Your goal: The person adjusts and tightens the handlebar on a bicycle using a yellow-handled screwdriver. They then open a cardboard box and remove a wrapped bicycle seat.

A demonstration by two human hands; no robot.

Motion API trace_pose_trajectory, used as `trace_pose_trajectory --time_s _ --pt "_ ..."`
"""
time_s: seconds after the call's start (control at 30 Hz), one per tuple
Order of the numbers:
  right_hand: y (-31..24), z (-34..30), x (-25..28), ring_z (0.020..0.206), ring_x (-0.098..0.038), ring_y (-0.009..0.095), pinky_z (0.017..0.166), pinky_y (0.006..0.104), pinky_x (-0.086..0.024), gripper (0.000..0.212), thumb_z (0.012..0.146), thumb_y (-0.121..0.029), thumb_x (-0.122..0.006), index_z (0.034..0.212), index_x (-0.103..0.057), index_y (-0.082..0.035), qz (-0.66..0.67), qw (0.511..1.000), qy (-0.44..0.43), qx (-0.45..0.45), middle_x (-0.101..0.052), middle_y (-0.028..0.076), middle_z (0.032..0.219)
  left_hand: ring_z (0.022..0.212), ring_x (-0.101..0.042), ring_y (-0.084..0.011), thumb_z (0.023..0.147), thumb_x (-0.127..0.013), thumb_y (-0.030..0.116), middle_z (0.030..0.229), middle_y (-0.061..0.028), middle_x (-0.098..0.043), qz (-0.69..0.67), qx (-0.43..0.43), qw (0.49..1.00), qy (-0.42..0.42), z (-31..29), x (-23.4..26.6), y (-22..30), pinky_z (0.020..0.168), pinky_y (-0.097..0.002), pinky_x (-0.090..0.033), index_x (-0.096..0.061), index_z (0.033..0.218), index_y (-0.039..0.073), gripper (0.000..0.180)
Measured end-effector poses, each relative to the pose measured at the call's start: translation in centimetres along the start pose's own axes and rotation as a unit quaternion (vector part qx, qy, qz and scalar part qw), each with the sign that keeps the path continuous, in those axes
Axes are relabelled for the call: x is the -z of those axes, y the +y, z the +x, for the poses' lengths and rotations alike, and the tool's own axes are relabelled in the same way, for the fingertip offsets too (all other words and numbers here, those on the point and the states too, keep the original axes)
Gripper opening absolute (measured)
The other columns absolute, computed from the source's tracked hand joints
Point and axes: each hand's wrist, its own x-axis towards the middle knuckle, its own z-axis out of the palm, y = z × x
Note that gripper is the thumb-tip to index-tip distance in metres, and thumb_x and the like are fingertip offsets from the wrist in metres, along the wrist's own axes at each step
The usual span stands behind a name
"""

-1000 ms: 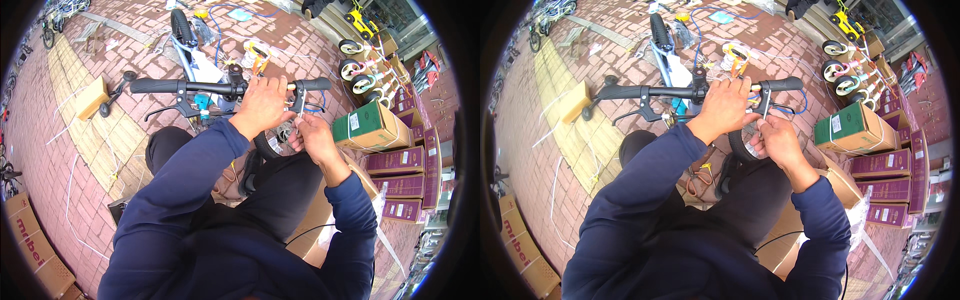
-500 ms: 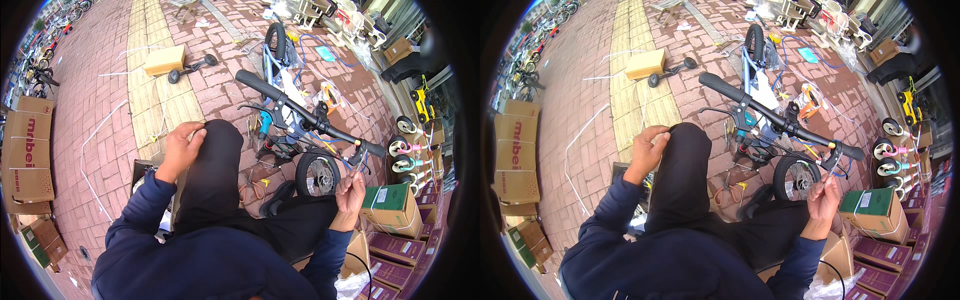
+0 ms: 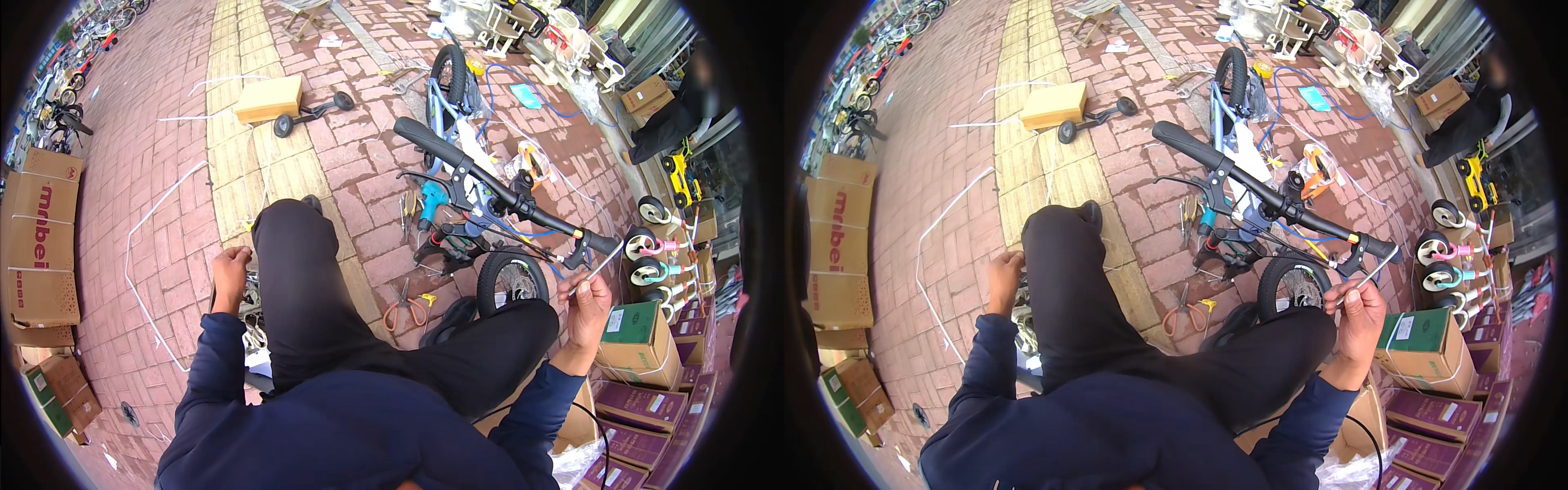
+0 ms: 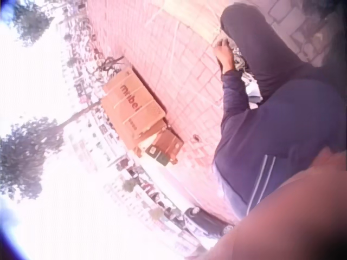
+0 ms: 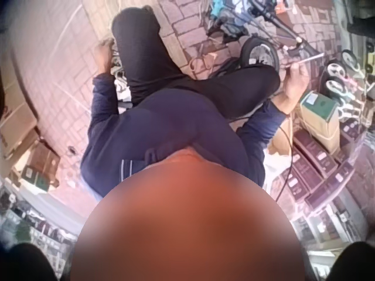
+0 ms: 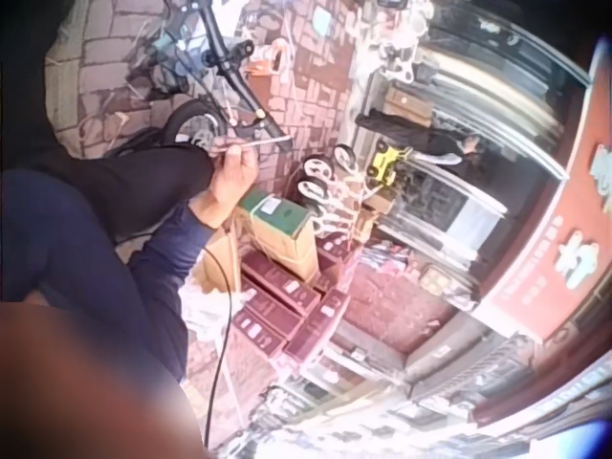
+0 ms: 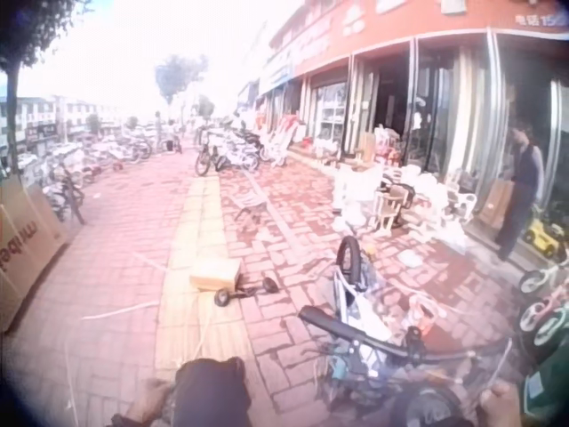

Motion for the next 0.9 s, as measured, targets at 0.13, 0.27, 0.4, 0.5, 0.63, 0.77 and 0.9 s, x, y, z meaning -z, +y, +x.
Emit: trace_pose_trajectory --time_s 0.13,0.27,0.4,0.5,0.63,0.77,0.9 --pt "-3.4 4.1 -3.9 0.072 -0.067 0.014 0.068 0.0253 -0.053 0.028 0.107 -0.03 -0.07 0.11 -0.068 -0.002 -0.054 0.998 -0.019 0.025 -0.075 0.01 0.088 0.084 -0.071 -0.0149 0.1 -0.072 0.021 0.09 -0.0096 -0.079 -0.046 -0.08 0.995 0.029 7.8 0.5 7.0 0.08 -0.0301 -0.054 -0.079 0.106 -0.008 0.03" --pt "-5.4 11.9 -8.1 0.074 -0.066 0.009 0.07 0.0233 -0.054 0.019 0.111 -0.019 -0.061 0.117 -0.065 -0.001 -0.195 0.98 -0.045 -0.011 -0.073 0.006 0.086 0.091 -0.069 -0.012 0.101 -0.07 0.024 0.098 -0.0087 -0.079 -0.069 -0.151 0.986 -0.01 15.5 -0.7 13.7 0.082 -0.0274 -0.051 -0.077 0.112 -0.007 0.034" --pt "-1.3 21.2 -12.2 0.078 -0.072 0.026 0.075 0.0401 -0.055 0.024 0.11 -0.018 -0.055 0.103 -0.065 0.002 -0.496 0.863 -0.072 0.064 -0.075 0.015 0.088 0.083 -0.07 -0.0157 0.097 -0.073 0.025 0.089 -0.0099 -0.078 -0.059 -0.157 0.984 -0.052 24.6 -4.9 15.6 0.079 -0.0317 -0.054 -0.079 0.103 -0.008 0.034" --pt "2.6 23.2 -12.5 0.08 -0.074 0.034 0.074 0.0419 -0.055 0.024 0.106 -0.016 -0.054 0.098 -0.065 0.003 -0.56 0.825 -0.069 -0.031 -0.073 0.02 0.084 0.083 -0.07 -0.0161 0.097 -0.073 0.026 0.093 -0.01 -0.078 -0.053 -0.061 0.992 -0.099 32.1 -8.9 12.6 0.077 -0.0314 -0.053 -0.078 0.103 -0.006 0.033" --pt "6.0 23.2 -11.7 0.071 -0.064 0.015 0.07 0.0312 -0.051 0.032 0.112 -0.02 -0.05 0.09 -0.062 0.0 -0.44 0.876 -0.039 -0.193 -0.071 0.008 0.079 0.087 -0.07 -0.0164 0.097 -0.074 0.027 0.099 -0.0097 -0.078 -0.049 0.042 0.988 -0.137 41.8 -14.8 5.8 0.074 -0.0313 -0.051 -0.076 0.107 -0.006 0.035" --pt "6.2 23.3 -11.5 0.071 -0.06 0.012 0.07 0.0279 -0.049 0.032 0.113 -0.022 -0.049 0.088 -0.056 -0.003 -0.475 0.856 -0.041 -0.202 -0.067 0.006 0.078 0.077 -0.068 -0.0166 0.095 -0.076 0.024 0.093 -0.009 -0.074 -0.039 0.094 0.988 -0.12 50.1 -22.1 0.1 0.066 -0.0315 -0.05 -0.075 0.102 -0.005 0.029" --pt "6.1 23.5 -12.0 0.072 -0.057 0.011 0.07 0.028 -0.045 0.034 0.114 -0.025 -0.05 0.088 -0.055 -0.004 -0.471 0.85 -0.008 -0.235 -0.066 0.005 0.076 0.085 -0.073 -0.0292 0.094 -0.078 0.024 0.096 -0.0151 -0.075 0.013 0.069 0.996 -0.063 56.3 -29.1 -3.1 0.076 -0.0382 -0.055 -0.074 0.111 -0.004 0.033"
